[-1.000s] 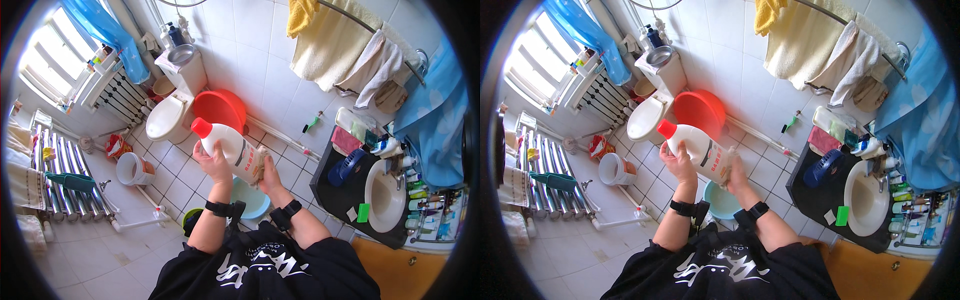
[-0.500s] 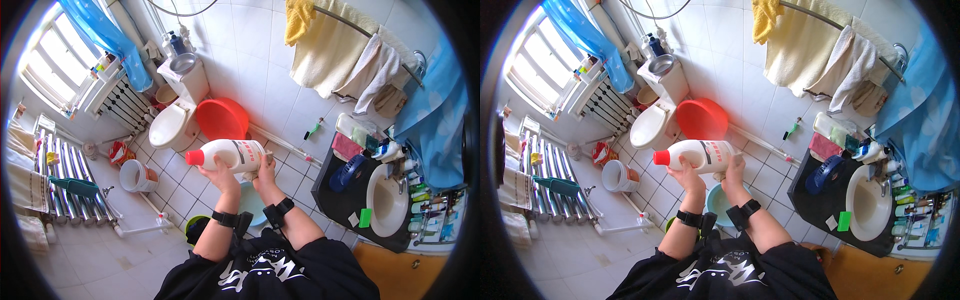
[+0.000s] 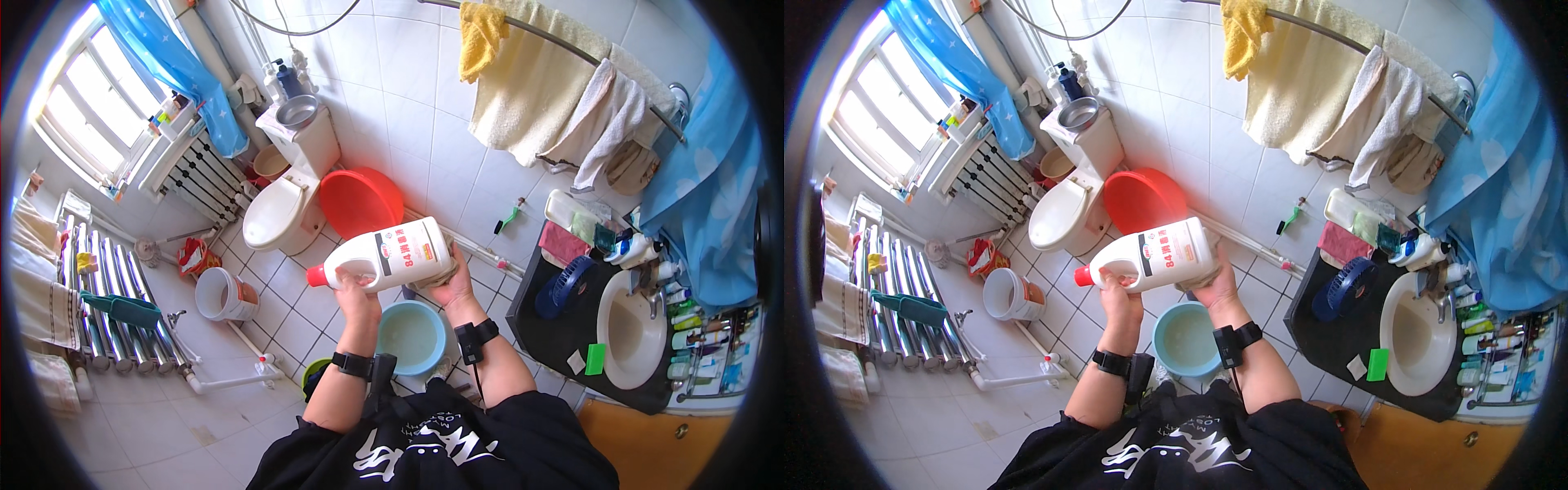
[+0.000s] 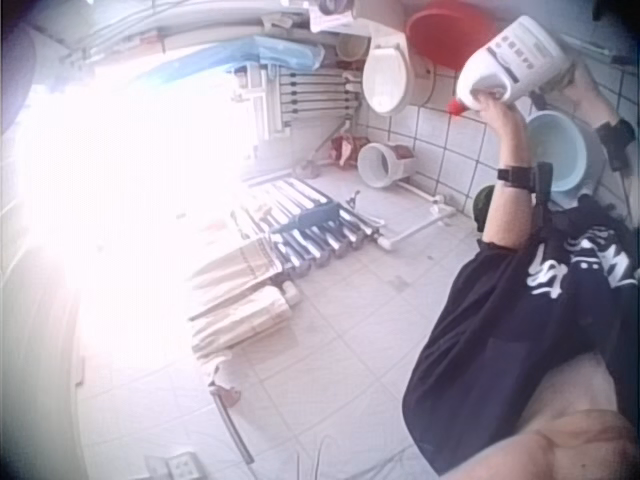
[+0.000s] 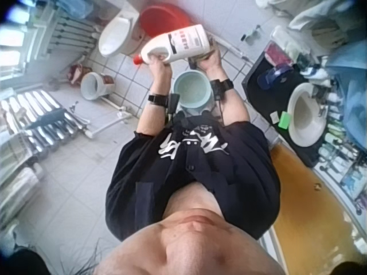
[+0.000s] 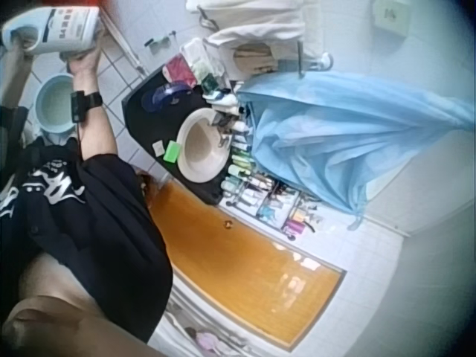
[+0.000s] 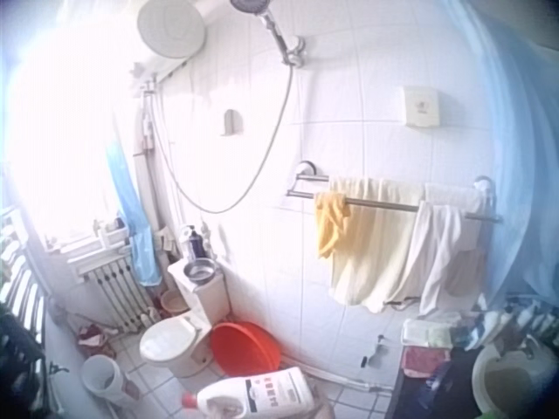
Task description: Cleaning the bathroom floor tiles with a rag and soapy water.
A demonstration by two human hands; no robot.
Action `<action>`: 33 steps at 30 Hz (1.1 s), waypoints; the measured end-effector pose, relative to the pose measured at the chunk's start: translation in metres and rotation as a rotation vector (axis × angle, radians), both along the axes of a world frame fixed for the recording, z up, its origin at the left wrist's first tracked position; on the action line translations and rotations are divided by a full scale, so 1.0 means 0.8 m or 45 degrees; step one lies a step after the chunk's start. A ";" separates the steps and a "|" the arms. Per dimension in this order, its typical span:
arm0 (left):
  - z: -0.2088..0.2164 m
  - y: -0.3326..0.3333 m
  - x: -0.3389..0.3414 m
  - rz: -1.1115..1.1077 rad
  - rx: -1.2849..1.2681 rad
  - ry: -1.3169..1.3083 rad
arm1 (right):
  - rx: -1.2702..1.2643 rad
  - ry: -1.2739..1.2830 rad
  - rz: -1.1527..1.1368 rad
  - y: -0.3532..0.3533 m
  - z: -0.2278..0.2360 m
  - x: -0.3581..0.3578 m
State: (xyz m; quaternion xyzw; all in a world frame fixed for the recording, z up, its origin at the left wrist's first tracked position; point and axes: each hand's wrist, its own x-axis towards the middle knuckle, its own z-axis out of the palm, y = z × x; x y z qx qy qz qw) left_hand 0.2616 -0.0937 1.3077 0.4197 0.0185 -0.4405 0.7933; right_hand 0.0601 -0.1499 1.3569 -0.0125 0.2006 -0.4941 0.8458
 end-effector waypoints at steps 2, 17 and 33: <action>0.004 0.003 -0.018 -0.044 0.012 0.110 | 0.015 -0.015 -0.082 -0.005 0.017 0.001; 0.006 0.005 -0.082 -0.086 -0.017 -1.245 | -0.063 -0.014 -0.052 0.024 -0.039 0.065; 0.026 0.049 -0.079 -0.352 -0.190 -1.604 | 0.134 0.163 -0.290 -0.022 -0.142 -0.065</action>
